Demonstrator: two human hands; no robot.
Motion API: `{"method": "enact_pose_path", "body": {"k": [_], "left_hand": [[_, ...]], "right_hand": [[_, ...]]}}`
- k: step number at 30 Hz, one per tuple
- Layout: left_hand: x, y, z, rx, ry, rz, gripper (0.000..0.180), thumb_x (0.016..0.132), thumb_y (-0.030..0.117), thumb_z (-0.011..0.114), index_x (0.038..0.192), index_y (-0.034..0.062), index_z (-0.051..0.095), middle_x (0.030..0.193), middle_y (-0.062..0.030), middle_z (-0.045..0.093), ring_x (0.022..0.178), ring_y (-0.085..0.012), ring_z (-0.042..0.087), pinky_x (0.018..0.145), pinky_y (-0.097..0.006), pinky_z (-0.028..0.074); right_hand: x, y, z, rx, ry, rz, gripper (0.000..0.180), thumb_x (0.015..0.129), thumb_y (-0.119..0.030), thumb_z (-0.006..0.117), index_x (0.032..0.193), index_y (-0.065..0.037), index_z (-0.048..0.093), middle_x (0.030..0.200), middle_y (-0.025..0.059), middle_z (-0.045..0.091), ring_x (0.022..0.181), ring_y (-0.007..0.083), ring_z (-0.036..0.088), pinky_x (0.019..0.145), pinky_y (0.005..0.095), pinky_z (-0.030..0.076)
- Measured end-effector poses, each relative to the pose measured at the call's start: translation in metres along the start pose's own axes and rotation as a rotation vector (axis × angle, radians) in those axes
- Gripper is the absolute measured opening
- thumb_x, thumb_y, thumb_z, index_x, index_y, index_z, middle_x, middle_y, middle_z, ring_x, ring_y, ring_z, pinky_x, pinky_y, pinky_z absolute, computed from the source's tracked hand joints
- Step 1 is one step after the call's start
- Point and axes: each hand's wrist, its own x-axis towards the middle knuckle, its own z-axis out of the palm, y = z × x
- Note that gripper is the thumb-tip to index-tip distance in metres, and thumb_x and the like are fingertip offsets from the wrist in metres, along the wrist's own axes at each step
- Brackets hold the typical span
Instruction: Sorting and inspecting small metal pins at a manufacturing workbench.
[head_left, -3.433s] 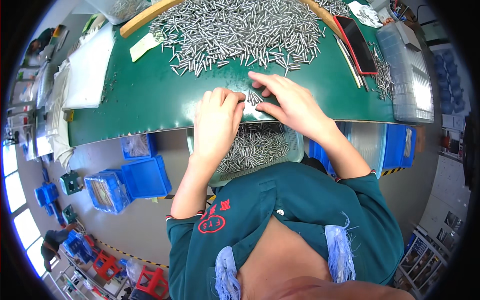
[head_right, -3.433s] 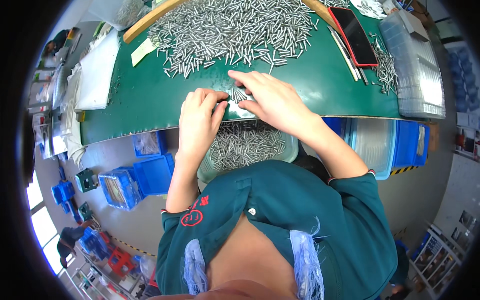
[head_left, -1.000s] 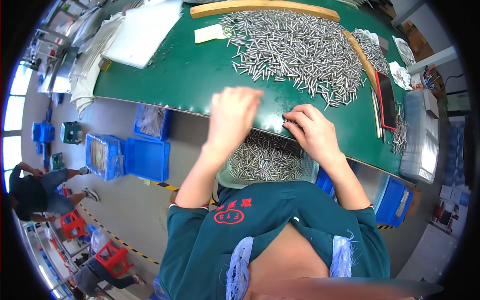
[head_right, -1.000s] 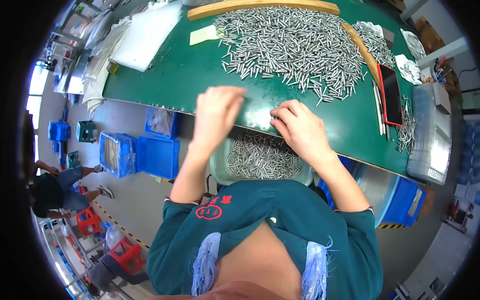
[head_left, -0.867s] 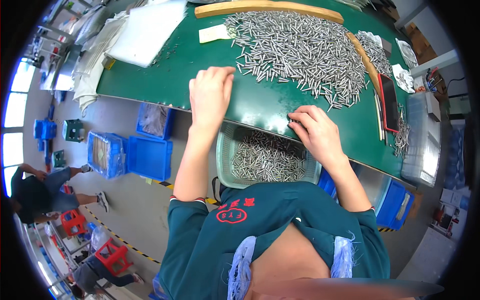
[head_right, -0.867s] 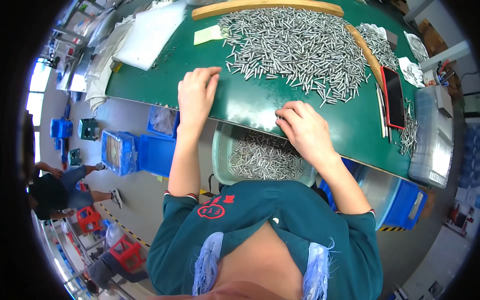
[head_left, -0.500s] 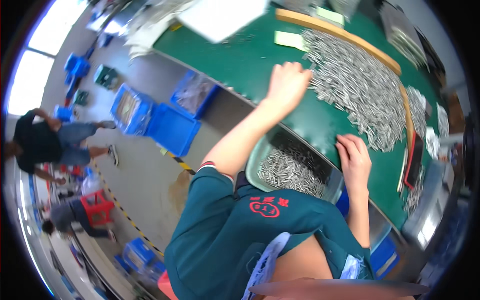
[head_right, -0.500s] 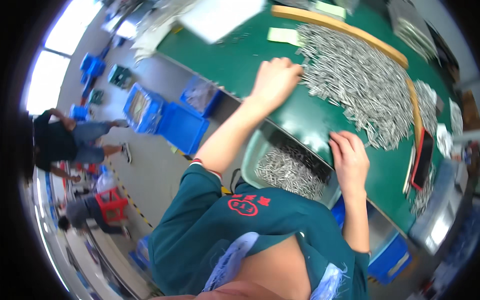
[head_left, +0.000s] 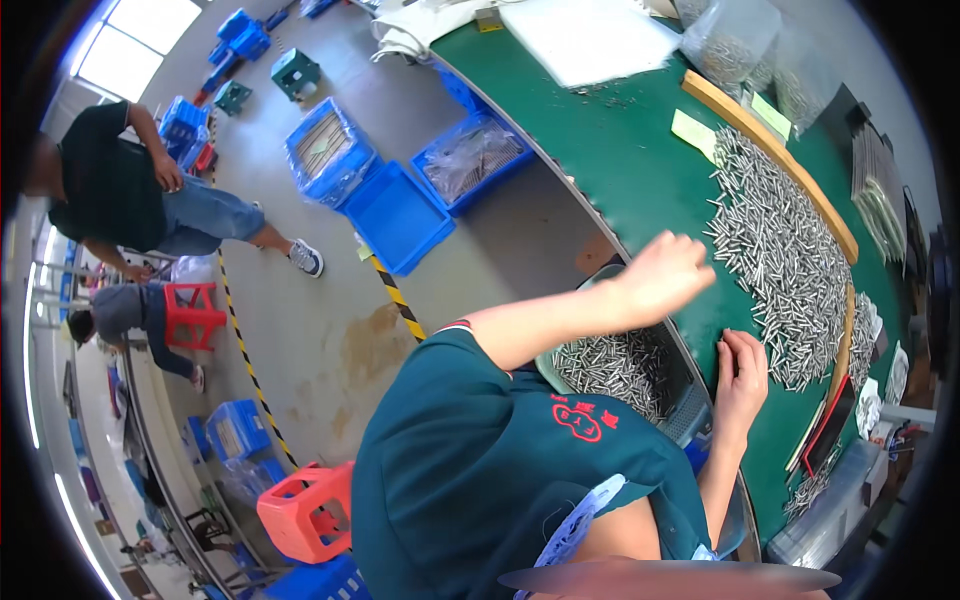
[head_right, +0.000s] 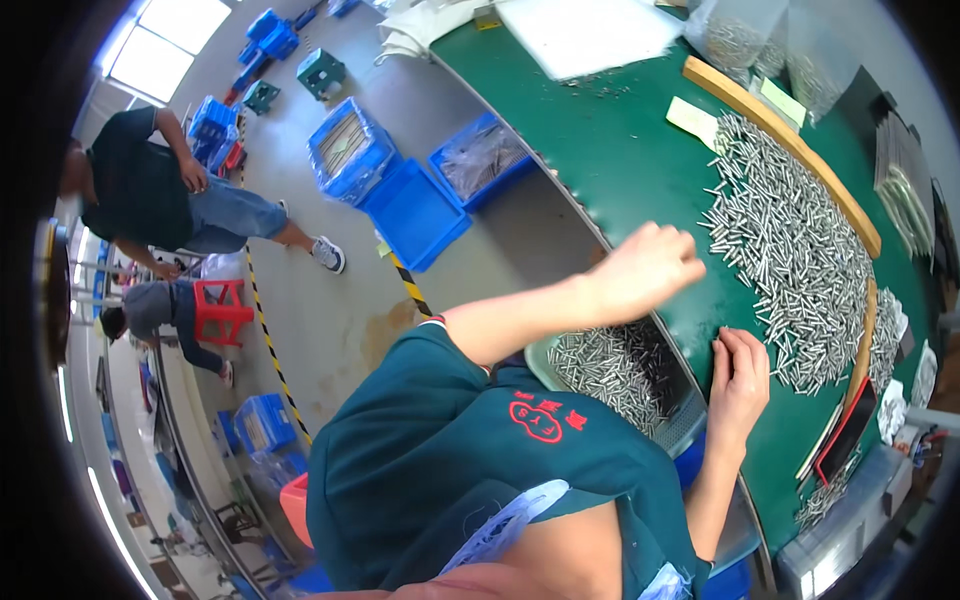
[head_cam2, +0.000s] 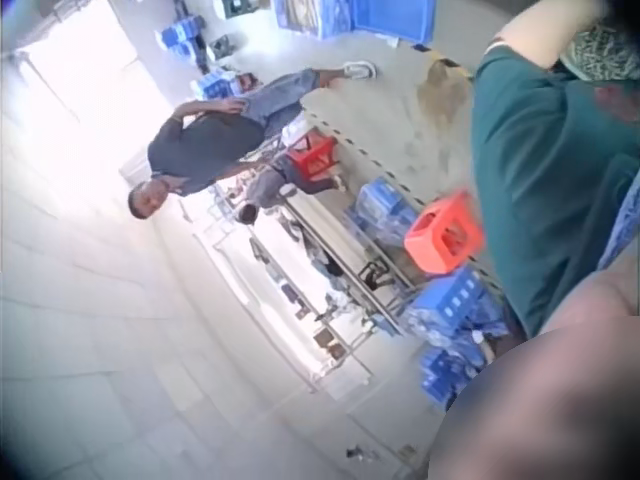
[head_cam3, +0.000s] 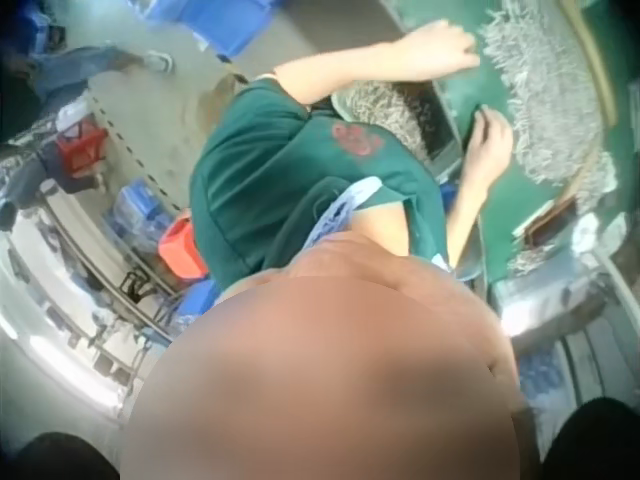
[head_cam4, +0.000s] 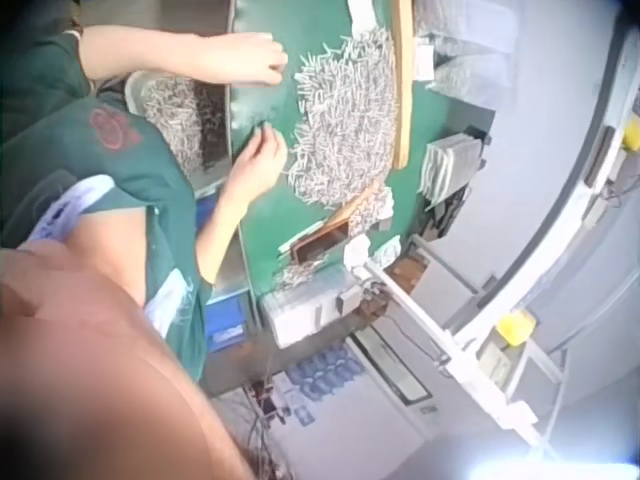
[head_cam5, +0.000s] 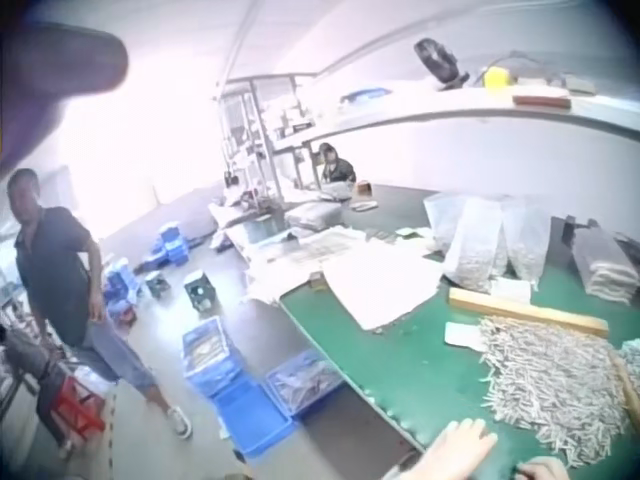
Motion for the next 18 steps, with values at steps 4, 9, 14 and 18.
{"method": "enact_pose_path", "body": {"k": [4, 9, 14, 18], "left_hand": [[-0.002, 0.043, 0.023, -0.171, 0.06, 0.081, 0.009, 0.08, 0.011, 0.057, 0.087, 0.0074, 0.06, 0.088, -0.0078, 0.057, 0.09, -0.0252, 0.057, 0.077, -0.037, 0.044], [0.01, 0.038, 0.011, -0.299, -0.106, 0.1, 0.012, 0.084, 0.013, 0.053, 0.091, 0.0034, 0.055, 0.087, -0.0119, 0.06, 0.088, -0.0303, 0.06, 0.077, -0.04, 0.046], [0.01, 0.03, 0.007, -0.285, -0.118, 0.061, 0.013, 0.082, 0.007, 0.054, 0.093, 0.0014, 0.06, 0.087, -0.017, 0.064, 0.088, -0.0368, 0.062, 0.074, -0.047, 0.048], [0.011, 0.025, 0.009, -0.222, -0.101, 0.065, 0.016, 0.084, 0.005, 0.058, 0.099, 0.0044, 0.063, 0.091, -0.0107, 0.062, 0.09, -0.0311, 0.06, 0.08, -0.042, 0.047]], "right_hand": [[0.005, -0.005, 0.0, -0.006, -0.051, 0.027, 0.017, 0.087, -0.006, 0.067, 0.102, -0.001, 0.064, 0.106, 0.0105, 0.063, 0.091, 0.0259, 0.064, 0.078, 0.0328, 0.052], [0.003, 0.0, 0.001, -0.014, -0.002, 0.037, 0.019, 0.083, -0.01, 0.072, 0.099, -0.005, 0.066, 0.105, 0.01, 0.064, 0.092, 0.0283, 0.064, 0.078, 0.0352, 0.052], [0.01, -0.006, 0.001, -0.04, -0.01, -0.026, 0.019, 0.081, -0.014, 0.072, 0.099, -0.01, 0.07, 0.102, 0.0052, 0.065, 0.093, 0.0248, 0.064, 0.078, 0.034, 0.053], [0.005, -0.006, -0.009, 0.012, -0.051, 0.086, 0.028, 0.081, -0.019, 0.072, 0.106, -0.01, 0.066, 0.107, 0.0038, 0.062, 0.094, 0.0239, 0.063, 0.078, 0.0343, 0.053]]}}
